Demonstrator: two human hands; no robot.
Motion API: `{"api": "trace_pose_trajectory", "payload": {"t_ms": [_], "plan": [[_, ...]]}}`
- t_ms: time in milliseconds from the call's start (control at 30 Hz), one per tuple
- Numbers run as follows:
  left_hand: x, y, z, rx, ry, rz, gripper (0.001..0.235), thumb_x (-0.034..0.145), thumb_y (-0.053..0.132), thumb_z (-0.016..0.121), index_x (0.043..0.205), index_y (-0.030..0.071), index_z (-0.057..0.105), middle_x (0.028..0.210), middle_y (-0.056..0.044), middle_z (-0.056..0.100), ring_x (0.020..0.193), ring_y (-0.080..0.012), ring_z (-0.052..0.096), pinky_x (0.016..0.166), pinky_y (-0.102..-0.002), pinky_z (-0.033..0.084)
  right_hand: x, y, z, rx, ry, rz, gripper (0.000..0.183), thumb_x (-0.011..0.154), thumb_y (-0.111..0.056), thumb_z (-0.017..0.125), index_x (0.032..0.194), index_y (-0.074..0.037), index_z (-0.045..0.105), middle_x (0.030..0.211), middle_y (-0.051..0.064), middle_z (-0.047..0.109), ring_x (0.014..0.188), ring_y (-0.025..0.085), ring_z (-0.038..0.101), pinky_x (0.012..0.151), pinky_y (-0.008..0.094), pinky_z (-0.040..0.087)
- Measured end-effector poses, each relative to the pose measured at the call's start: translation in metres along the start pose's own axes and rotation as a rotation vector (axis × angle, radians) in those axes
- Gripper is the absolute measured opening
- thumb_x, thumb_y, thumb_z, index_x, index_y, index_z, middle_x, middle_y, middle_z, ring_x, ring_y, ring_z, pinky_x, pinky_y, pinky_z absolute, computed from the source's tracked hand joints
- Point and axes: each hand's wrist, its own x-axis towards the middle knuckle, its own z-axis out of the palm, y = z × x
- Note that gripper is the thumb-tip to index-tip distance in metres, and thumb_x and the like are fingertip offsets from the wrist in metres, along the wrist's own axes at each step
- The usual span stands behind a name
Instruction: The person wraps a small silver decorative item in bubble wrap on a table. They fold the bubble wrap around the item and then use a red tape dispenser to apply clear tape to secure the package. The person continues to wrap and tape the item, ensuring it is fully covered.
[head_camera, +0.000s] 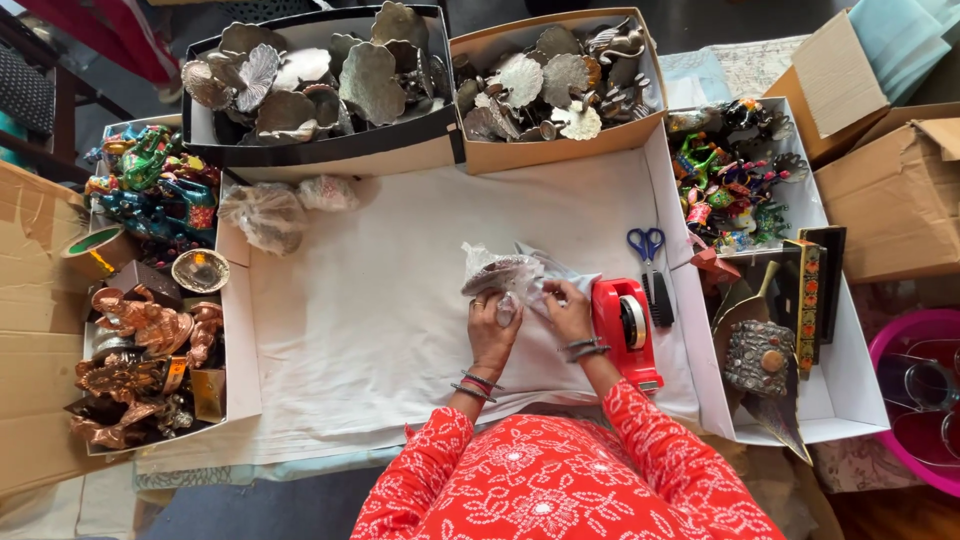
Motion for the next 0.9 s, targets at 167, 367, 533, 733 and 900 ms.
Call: {"api": "trace_pose_trajectory", "payload": {"t_ms": [167,367,533,733,900], "plan": [[-0.001,-0.006,0.003,-0.017,0.019,0.011,0.042,0.082,0.026,0.081,0.114,0.002,0.069,0.123,-0.014,0.065,0.110,-0.0348,0.060,0.096,-0.043,0.051,0.021,-0.017,0.009,0.180,-0.094,0.091,0.019,0.090,-0.008,0.075,0.107,0.001,0.073,0.097,0.007,0.077,0.089,0.013,0.072,0.081,0.028,0.057],[0.001,-0.001,0.001,-0.007,0.002,-0.006,0.052,0.080,0.022,0.079,0.126,0.002,0.065,0.126,-0.017,0.064,0.111,-0.0373,0.060,0.096,-0.044,0.051,0.025,0.001,0.042,0.269,-0.147,0.166,0.018,0.088,-0.009,0.080,0.099,0.003,0.074,0.086,0.008,0.075,0.075,0.011,0.068,0.067,0.028,0.056],[0.002,0.004,-0.001,-0.043,0.032,-0.003,0.062,0.079,0.020,0.078,0.134,0.001,0.058,0.130,-0.022,0.059,0.116,-0.0412,0.058,0.098,-0.046,0.050,0.016,-0.010,0.038,0.195,-0.146,0.035,0.013,0.088,-0.007,0.075,0.099,-0.001,0.076,0.087,0.004,0.078,0.079,0.009,0.073,0.070,0.026,0.058],[0.006,-0.007,0.002,0.004,-0.007,0.038,0.058,0.078,0.020,0.080,0.131,0.003,0.061,0.132,-0.021,0.061,0.116,-0.0416,0.058,0.099,-0.047,0.050,0.011,-0.024,0.025,0.210,-0.253,-0.016,0.028,0.091,-0.004,0.059,0.113,-0.005,0.075,0.114,0.009,0.073,0.110,0.018,0.067,0.096,0.033,0.053],[0.002,-0.009,0.003,-0.067,-0.015,-0.062,0.060,0.086,0.023,0.077,0.138,0.001,0.056,0.126,-0.018,0.064,0.113,-0.0399,0.059,0.098,-0.047,0.049,0.013,-0.029,0.023,-0.034,-0.370,-0.227,0.039,0.090,-0.010,0.048,0.122,-0.004,0.069,0.137,0.014,0.061,0.131,0.034,0.048,0.115,0.042,0.036]]}}
